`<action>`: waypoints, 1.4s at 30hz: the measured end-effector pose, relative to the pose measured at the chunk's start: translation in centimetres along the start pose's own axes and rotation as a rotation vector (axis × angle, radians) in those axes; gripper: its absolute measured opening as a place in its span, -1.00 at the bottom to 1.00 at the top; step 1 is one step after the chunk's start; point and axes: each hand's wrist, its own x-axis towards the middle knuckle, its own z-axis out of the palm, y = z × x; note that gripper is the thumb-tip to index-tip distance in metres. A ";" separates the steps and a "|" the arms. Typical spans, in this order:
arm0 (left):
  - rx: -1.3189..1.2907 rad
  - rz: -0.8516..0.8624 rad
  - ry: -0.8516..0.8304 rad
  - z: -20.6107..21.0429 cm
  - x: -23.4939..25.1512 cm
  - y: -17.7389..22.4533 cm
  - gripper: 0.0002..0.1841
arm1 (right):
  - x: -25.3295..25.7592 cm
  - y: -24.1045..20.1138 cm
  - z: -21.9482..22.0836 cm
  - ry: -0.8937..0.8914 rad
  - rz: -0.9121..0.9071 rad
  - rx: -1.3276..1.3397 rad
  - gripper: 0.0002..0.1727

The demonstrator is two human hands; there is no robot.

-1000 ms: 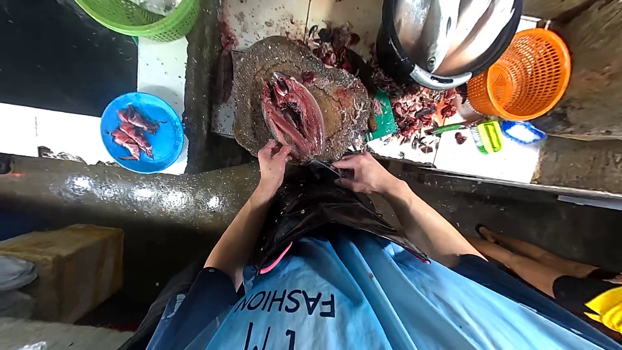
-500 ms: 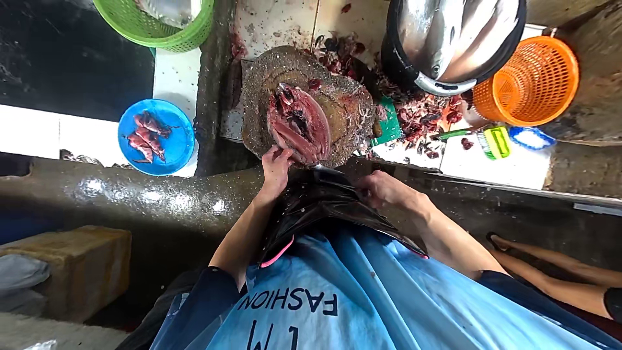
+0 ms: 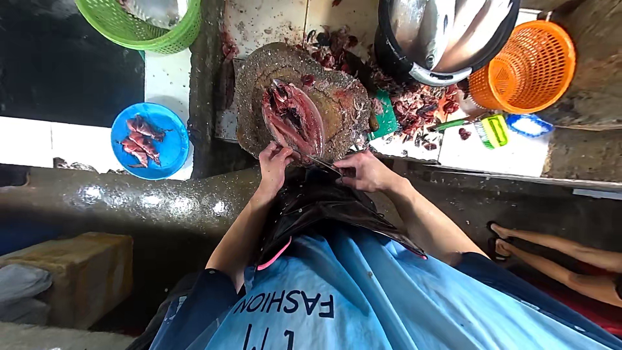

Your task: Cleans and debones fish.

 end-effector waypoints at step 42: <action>-0.085 -0.041 -0.035 -0.4 -0.1 -0.6 -0.69 | -2.5 0.5 0.4 0.108 0.037 0.209 -0.58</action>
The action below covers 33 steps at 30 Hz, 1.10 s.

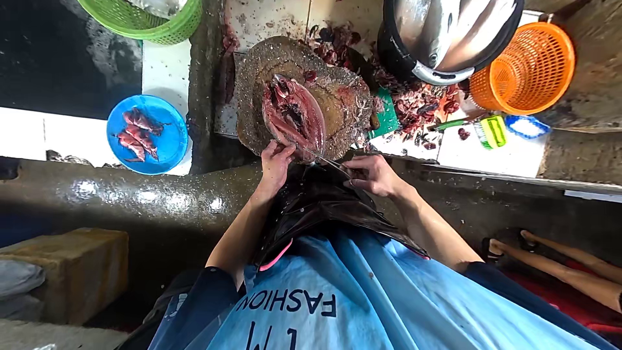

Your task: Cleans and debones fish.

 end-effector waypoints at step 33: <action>0.377 0.028 0.181 0.4 1.1 -1.3 -0.76 | -0.9 0.3 0.0 -0.211 0.088 0.040 -0.63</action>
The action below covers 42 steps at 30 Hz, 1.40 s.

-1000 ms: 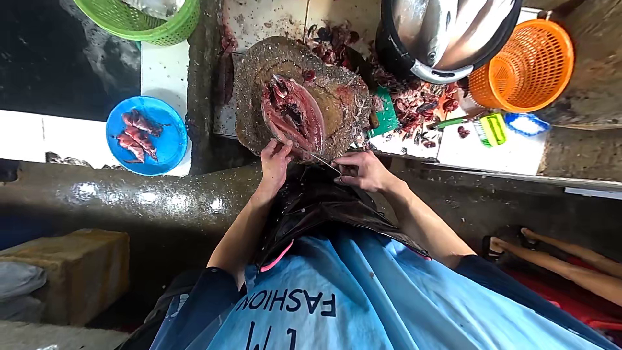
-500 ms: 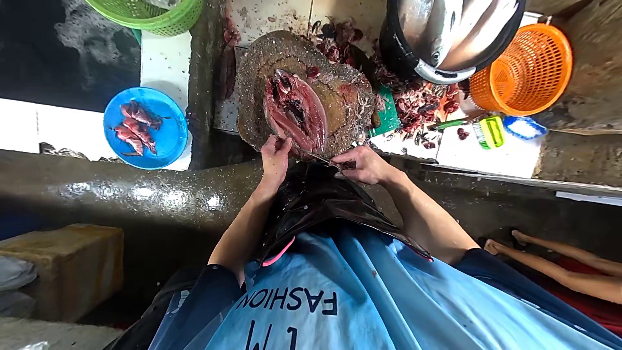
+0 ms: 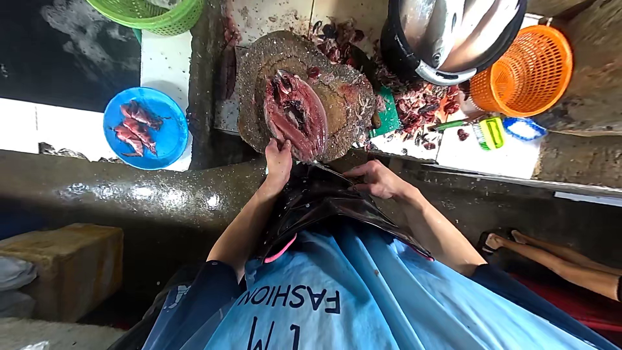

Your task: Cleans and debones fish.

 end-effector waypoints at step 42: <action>-0.336 -0.081 -0.277 -0.9 -2.4 0.8 -0.60 | 2.2 -0.9 3.7 0.203 -0.078 -0.132 -0.56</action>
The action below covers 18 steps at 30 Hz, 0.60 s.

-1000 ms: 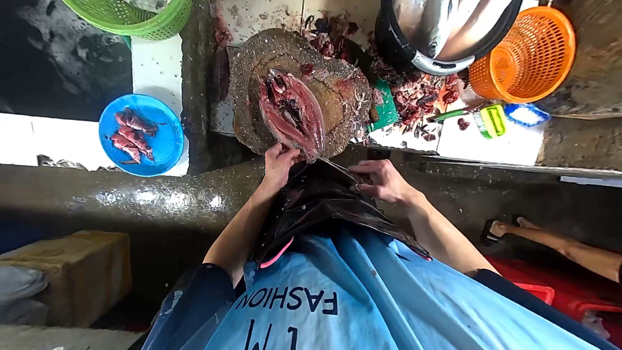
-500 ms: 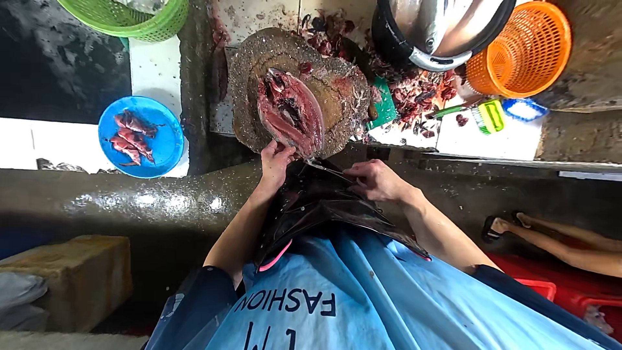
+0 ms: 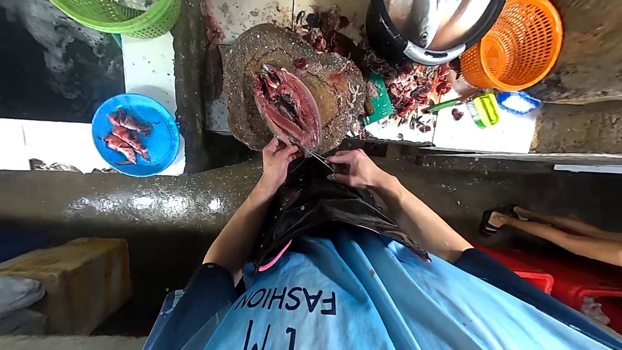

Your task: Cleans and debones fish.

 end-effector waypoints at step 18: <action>-0.020 -0.055 0.059 0.1 1.1 0.3 -0.69 | -0.9 -0.9 -0.9 0.028 0.070 -0.064 -0.57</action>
